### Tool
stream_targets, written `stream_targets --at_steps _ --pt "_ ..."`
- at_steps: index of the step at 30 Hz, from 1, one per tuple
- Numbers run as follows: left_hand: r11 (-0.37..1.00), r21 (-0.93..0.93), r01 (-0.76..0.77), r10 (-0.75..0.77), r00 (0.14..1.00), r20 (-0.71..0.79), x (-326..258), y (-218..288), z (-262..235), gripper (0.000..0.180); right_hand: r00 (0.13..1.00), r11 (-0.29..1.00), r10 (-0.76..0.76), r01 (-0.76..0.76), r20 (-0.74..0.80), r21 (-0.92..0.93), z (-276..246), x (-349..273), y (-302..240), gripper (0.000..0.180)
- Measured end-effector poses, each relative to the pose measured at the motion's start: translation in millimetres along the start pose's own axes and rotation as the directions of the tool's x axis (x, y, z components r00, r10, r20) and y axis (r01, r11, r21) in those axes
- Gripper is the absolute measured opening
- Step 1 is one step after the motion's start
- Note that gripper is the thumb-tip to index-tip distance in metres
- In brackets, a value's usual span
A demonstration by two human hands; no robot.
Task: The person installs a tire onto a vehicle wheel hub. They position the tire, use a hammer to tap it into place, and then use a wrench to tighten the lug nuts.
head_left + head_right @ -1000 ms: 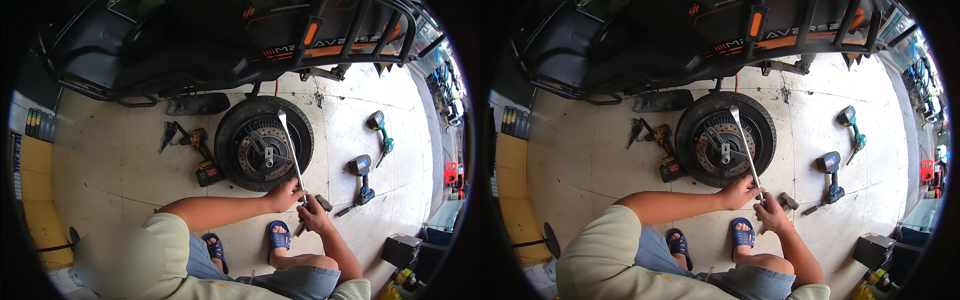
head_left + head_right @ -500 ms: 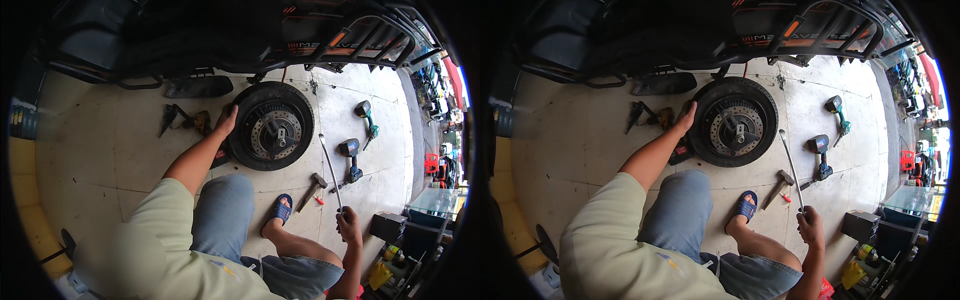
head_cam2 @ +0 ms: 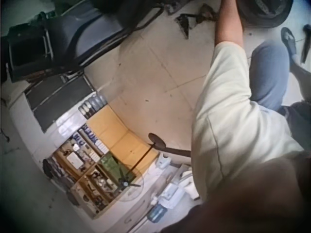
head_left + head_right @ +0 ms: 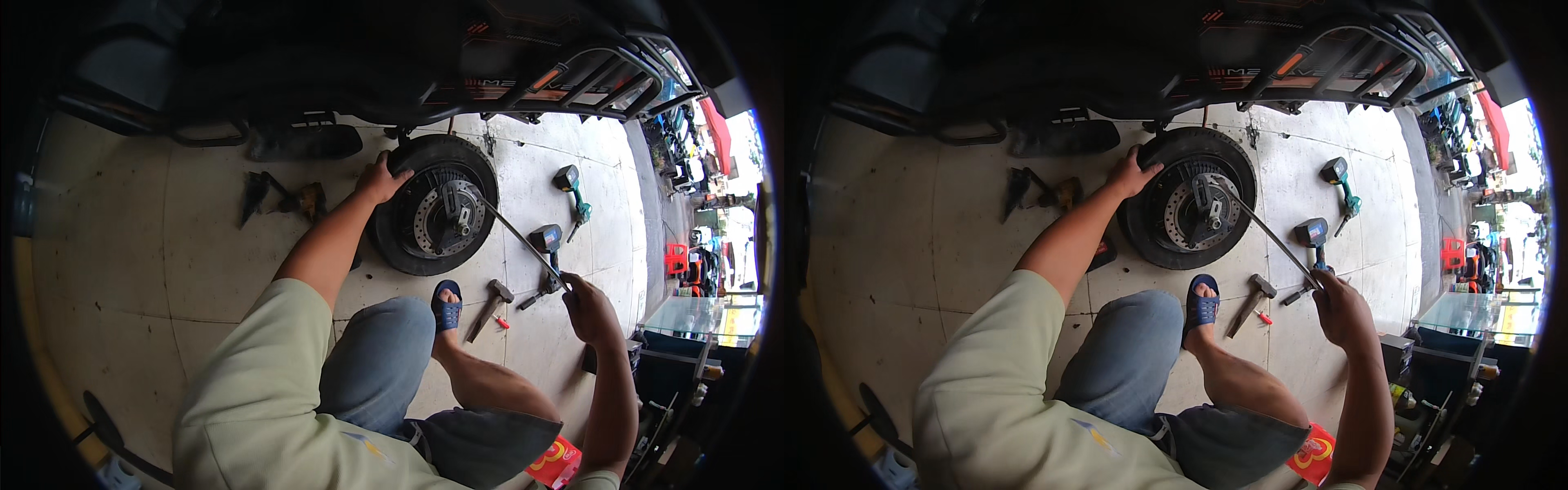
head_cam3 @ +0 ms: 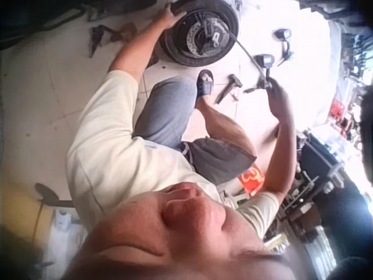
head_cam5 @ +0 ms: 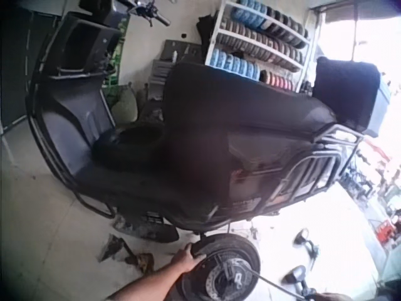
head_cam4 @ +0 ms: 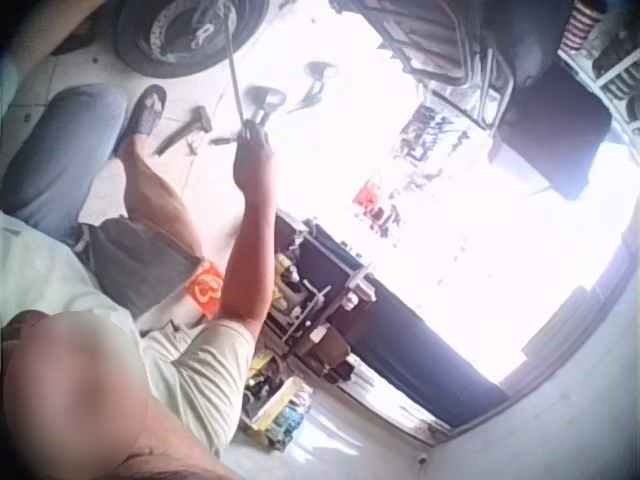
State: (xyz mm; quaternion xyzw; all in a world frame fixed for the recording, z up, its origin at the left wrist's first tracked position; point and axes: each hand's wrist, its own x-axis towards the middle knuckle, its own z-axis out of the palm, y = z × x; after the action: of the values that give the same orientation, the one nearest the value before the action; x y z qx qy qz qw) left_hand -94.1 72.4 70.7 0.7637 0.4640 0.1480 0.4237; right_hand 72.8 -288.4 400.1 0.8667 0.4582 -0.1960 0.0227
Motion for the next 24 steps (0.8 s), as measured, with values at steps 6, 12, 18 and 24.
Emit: stream_targets --at_steps 6,12,18,24 --pt "0.999 -0.049 0.006 -0.007 1.000 -0.030 -13 4 -8 0.084 0.986 0.942 -0.134 0.157 0.097 -0.296 -52 108 -66 0.035" --pt "0.991 -0.092 0.095 -0.102 0.992 -0.071 -19 8 -14 0.080 0.940 0.729 -0.191 0.328 0.282 -0.600 -77 182 -99 0.033" --pt "0.985 -0.113 0.133 -0.142 0.988 -0.069 -21 12 -16 0.080 0.905 0.649 -0.010 0.330 0.425 -0.686 -103 204 -157 0.032" --pt "0.985 -0.103 0.138 -0.147 0.986 -0.082 -21 15 -20 0.081 0.877 0.438 -0.094 0.461 0.470 -0.772 -107 199 -180 0.029"
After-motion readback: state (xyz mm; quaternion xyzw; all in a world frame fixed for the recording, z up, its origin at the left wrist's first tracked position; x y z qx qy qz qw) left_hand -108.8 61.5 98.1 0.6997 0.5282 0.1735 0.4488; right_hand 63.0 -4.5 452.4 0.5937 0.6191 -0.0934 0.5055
